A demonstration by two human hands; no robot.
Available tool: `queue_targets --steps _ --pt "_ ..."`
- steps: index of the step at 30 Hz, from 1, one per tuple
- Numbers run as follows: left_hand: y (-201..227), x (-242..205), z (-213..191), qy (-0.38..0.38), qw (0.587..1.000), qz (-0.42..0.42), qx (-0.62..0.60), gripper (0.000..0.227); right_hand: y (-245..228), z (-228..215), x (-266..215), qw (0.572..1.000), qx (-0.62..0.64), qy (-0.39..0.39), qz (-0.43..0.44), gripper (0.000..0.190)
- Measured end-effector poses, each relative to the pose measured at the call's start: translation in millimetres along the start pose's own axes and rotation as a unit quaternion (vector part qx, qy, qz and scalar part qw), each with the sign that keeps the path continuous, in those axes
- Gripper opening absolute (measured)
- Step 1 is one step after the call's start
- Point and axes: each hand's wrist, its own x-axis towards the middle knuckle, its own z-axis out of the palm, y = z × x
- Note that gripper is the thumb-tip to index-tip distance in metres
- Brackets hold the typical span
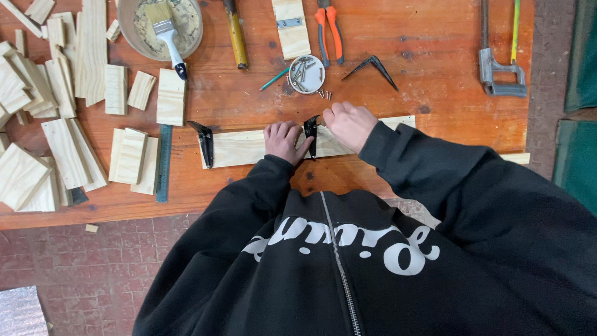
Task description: The person attaches black metal corner brackets to a long wooden plank using a screwdriver. They position each bracket, insert screws, and tighten them one by one. The workspace contains various tools and wood pieces.
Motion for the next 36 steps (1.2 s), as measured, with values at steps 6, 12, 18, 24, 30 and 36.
queue_targets --steps 6,12,18,24,30,36 --pt "-2.6 -2.1 3.6 0.004 1.000 0.003 0.004 0.035 2.8 3.8 19.0 0.997 0.052 -0.024 0.055 0.032" --pt "0.5 1.6 -0.7 0.011 1.000 0.006 0.008 0.033 2.1 -31.4 14.5 0.996 0.079 -0.030 0.022 0.028" --pt "2.1 3.6 -2.7 0.008 1.000 0.002 0.006 0.033 6.5 7.4 5.4 0.997 0.028 -0.005 -0.066 0.023" --pt "4.6 5.4 -4.7 0.005 1.000 -0.002 -0.002 0.032 -10.5 -17.4 23.5 0.994 0.063 -0.071 -0.058 0.012" --pt "1.1 2.0 -1.0 -0.001 1.000 -0.005 0.004 0.034 -17.3 -27.5 33.7 0.990 0.112 -0.078 0.044 0.019" --pt "1.6 2.1 -2.7 0.004 1.000 0.003 0.001 0.033 -6.0 -22.4 10.6 0.995 0.099 -0.027 -0.015 0.017"
